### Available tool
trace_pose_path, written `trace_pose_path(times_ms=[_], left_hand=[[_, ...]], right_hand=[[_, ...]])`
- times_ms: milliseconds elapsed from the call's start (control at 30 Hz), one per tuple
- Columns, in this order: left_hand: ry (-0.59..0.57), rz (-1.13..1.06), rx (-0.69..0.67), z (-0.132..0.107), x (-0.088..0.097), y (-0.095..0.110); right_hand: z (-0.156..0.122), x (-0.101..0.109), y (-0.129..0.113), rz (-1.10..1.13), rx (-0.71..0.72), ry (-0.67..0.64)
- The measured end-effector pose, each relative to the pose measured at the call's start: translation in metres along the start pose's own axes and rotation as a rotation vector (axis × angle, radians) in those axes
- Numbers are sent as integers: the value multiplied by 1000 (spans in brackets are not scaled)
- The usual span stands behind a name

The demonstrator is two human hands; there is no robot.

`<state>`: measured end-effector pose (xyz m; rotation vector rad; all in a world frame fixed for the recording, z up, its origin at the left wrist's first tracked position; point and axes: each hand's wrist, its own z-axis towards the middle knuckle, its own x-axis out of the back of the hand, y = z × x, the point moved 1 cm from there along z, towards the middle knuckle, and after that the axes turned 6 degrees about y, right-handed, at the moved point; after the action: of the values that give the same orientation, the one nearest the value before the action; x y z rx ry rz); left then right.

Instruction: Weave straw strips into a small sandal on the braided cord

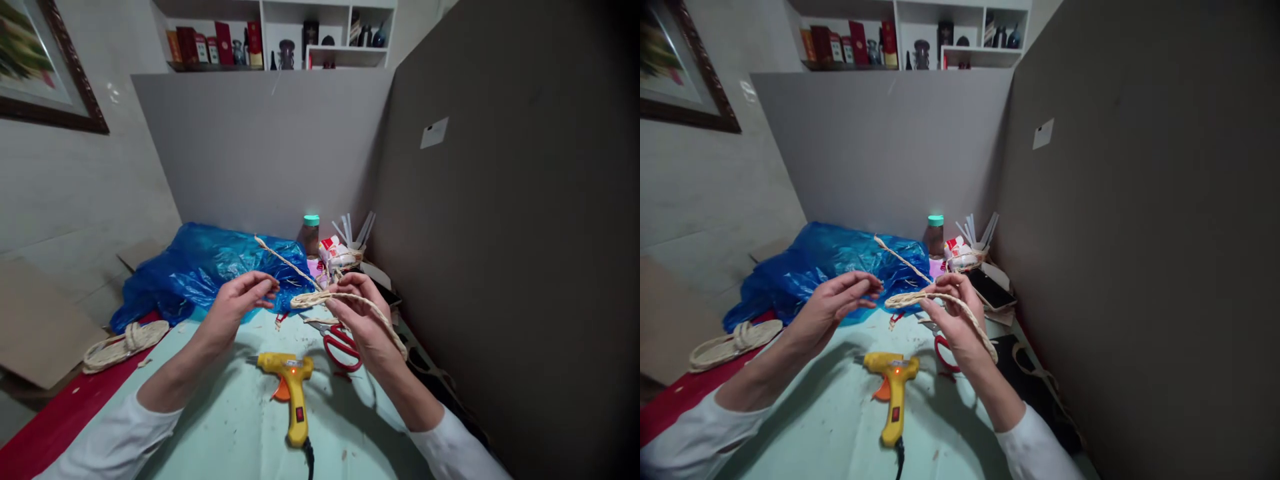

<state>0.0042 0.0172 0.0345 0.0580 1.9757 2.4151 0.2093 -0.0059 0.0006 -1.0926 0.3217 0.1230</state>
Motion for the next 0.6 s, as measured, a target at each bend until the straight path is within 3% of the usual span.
trace_pose_path(times_ms=[167, 300, 367, 533, 600], left_hand=[[-224, 461, -380, -5, -17, 29], [-264, 629, -562, -14, -25, 37], [-265, 631, -534, -12, -25, 36], [-382, 454, -237, 5, -21, 26], [-407, 401, -185, 10, -19, 22]], right_hand=[[11, 1, -6, 20, -43, -140], [19, -2, -10, 25, -8, -228], [22, -2, -9, 0, 9, -248], [19, 1, -4, -96, -1, -246], [16, 2, -1, -90, -20, -264]])
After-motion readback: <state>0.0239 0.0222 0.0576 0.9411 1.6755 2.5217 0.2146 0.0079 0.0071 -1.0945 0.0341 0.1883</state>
